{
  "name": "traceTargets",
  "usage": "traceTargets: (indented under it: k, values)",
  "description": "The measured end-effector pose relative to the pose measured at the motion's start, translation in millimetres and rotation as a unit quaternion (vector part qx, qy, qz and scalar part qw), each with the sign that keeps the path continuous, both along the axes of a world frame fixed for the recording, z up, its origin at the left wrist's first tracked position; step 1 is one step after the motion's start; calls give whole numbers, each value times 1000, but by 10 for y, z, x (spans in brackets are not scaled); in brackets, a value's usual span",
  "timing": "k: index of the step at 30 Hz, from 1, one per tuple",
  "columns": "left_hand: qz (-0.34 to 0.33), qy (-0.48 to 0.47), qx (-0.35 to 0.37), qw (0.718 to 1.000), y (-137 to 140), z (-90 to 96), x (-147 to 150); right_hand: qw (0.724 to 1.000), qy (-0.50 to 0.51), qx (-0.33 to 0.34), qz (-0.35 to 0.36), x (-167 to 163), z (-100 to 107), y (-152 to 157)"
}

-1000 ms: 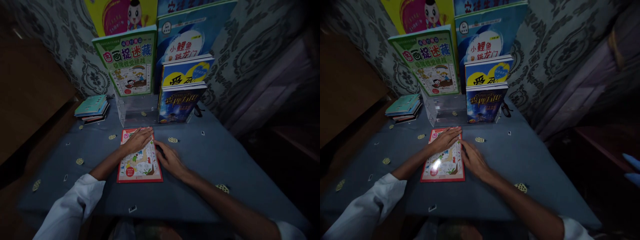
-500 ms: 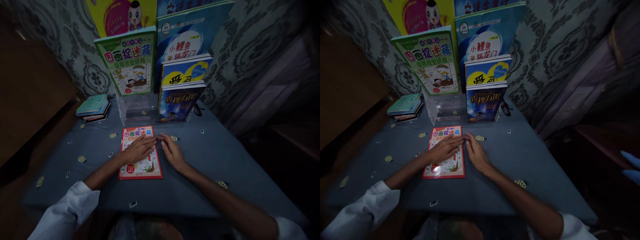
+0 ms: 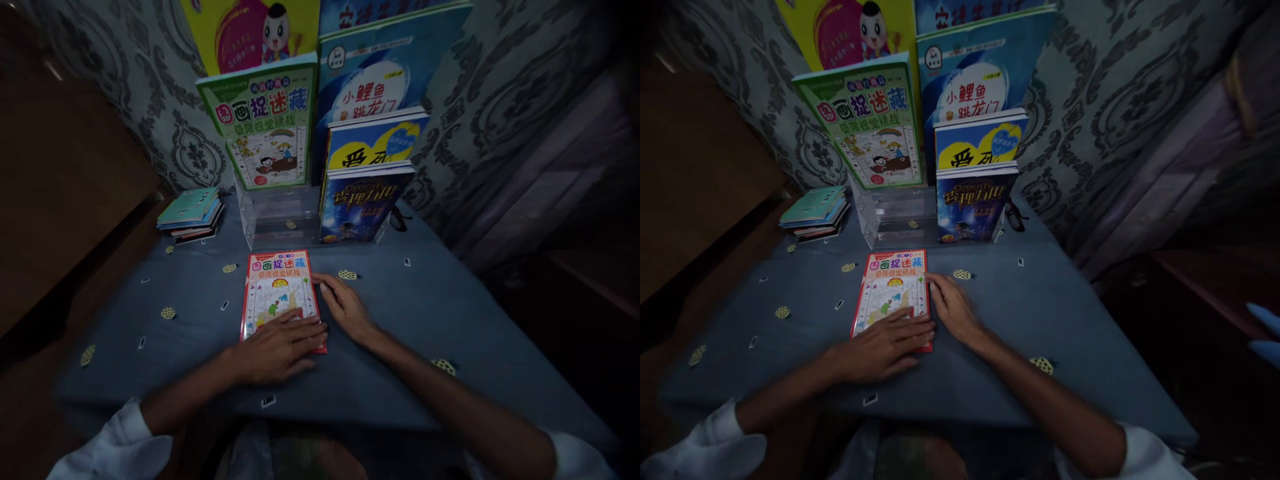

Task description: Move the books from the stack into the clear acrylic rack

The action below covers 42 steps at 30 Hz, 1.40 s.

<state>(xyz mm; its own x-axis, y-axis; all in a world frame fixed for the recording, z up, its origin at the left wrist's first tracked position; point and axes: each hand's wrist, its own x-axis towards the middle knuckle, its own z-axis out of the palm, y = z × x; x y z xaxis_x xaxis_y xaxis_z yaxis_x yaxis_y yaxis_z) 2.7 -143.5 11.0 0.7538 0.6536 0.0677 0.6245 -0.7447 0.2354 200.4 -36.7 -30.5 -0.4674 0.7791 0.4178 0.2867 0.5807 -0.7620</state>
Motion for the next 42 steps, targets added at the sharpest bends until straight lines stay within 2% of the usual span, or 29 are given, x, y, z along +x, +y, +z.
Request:
traceTargets:
  k: [5, 9, 15, 26, 32, 37, 42]
  values:
    - [-5, 13, 3, 1000, -163, 17, 20, 1000, -16, 10, 11, -8, 10, -4]
    - [5, 20, 4, 1000, -140, 15, 23, 1000, -21, 14, 7, -8, -11, 0]
    - [40, 30, 30, 998, 87, -35, -20, 999, -28, 15, 6, -1, -47, 6]
    - [117, 14, 45, 992, 711, -178, -179, 999, -31, 18, 0, 14, 19, -19]
    - [181, 6, 42, 982, 990, -188, -367, 998, -51, 22, 4, 17, 18, -18]
    - [234, 5, 38, 972, 1069, -174, -564, 998, -59, 33, 13, 17, 50, -34]
    - [232, -3, 56, 971, 931, -186, -648, 997, -60, 36, 21, 7, 91, -48]
